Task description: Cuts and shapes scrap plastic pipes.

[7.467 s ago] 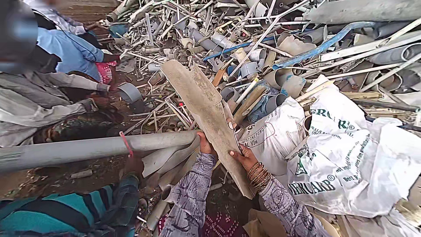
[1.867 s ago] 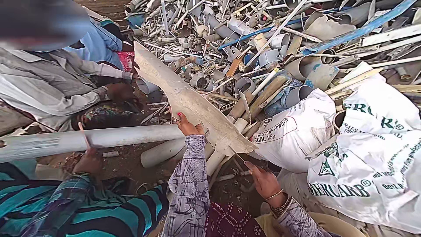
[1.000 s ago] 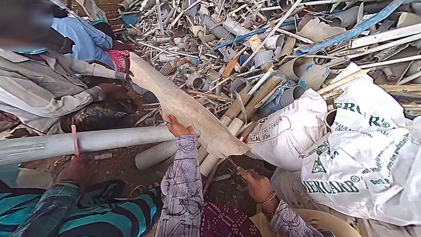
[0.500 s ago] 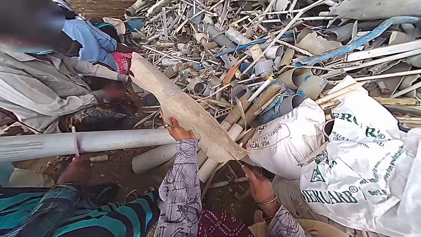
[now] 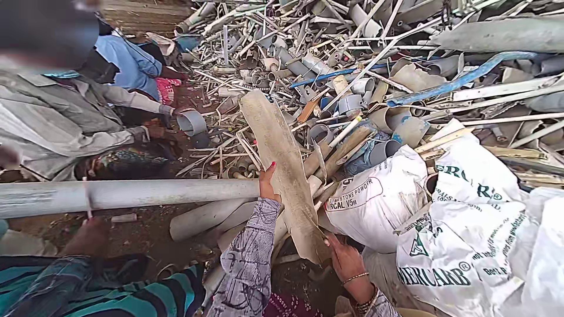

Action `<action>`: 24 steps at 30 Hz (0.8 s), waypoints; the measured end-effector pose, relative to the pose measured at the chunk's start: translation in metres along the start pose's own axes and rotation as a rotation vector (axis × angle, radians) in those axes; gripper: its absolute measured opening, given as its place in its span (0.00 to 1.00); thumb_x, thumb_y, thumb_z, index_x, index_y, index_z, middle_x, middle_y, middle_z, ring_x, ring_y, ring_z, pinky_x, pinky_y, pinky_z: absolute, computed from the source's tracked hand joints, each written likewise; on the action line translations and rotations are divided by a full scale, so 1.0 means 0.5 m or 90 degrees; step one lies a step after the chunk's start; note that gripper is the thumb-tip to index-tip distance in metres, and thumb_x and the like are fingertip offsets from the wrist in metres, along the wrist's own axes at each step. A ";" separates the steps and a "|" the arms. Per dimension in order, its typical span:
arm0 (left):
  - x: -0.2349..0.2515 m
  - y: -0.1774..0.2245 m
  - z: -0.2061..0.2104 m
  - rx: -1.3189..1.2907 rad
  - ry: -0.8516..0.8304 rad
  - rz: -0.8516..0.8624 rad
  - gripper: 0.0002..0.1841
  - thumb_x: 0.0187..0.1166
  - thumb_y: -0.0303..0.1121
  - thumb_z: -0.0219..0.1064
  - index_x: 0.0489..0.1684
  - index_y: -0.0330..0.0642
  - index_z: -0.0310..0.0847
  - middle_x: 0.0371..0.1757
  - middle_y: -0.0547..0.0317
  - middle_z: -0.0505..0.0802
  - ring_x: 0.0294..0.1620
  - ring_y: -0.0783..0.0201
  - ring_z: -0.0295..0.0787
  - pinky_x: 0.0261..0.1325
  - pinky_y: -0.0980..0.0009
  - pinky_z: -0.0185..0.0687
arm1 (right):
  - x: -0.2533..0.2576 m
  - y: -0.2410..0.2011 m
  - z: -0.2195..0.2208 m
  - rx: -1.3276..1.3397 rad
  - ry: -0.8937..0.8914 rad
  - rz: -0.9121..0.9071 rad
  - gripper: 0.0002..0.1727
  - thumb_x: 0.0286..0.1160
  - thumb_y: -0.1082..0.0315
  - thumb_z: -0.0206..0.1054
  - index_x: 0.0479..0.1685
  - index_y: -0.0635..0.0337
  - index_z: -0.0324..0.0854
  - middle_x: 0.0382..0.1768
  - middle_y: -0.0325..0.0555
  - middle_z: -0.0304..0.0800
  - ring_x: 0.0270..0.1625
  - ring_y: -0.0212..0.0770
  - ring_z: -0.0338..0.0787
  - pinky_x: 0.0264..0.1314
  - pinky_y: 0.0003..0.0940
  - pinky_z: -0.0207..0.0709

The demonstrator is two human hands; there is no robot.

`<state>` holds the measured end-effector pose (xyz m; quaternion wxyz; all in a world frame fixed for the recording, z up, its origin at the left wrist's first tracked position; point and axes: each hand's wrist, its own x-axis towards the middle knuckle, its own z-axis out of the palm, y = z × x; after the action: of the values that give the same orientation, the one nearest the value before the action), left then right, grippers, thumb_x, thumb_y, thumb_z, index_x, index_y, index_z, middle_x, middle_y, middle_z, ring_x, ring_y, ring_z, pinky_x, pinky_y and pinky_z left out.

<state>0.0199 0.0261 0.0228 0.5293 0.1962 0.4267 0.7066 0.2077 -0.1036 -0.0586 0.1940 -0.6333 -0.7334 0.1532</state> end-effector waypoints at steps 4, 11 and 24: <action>-0.017 -0.024 0.017 0.068 -0.057 -0.029 0.32 0.91 0.30 0.48 0.94 0.39 0.39 0.94 0.43 0.52 0.91 0.56 0.52 0.88 0.58 0.52 | -0.007 -0.028 0.001 -0.058 0.008 -0.006 0.19 0.88 0.65 0.55 0.61 0.68 0.86 0.29 0.69 0.91 0.33 0.75 0.93 0.33 0.68 0.80; -0.029 -0.051 0.024 0.187 -0.212 -0.007 0.34 0.87 0.26 0.53 0.91 0.31 0.41 0.89 0.33 0.58 0.87 0.53 0.60 0.85 0.61 0.58 | 0.103 -0.066 -0.083 -0.180 0.103 0.009 0.17 0.87 0.69 0.59 0.66 0.59 0.88 0.50 0.75 0.89 0.36 0.73 0.92 0.32 0.63 0.81; -0.004 -0.024 0.005 0.154 -0.126 0.085 0.30 0.93 0.30 0.42 0.94 0.33 0.38 0.94 0.36 0.49 0.95 0.53 0.44 0.92 0.60 0.40 | -0.135 -0.048 -0.021 -0.186 -0.155 -0.013 0.31 0.74 0.81 0.63 0.80 0.56 0.78 0.50 0.76 0.89 0.33 0.72 0.92 0.33 0.63 0.83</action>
<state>0.0294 0.0259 0.0150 0.4932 0.3551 0.4401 0.6610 0.2004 -0.1741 -0.0441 0.0111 -0.6241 -0.7722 0.1188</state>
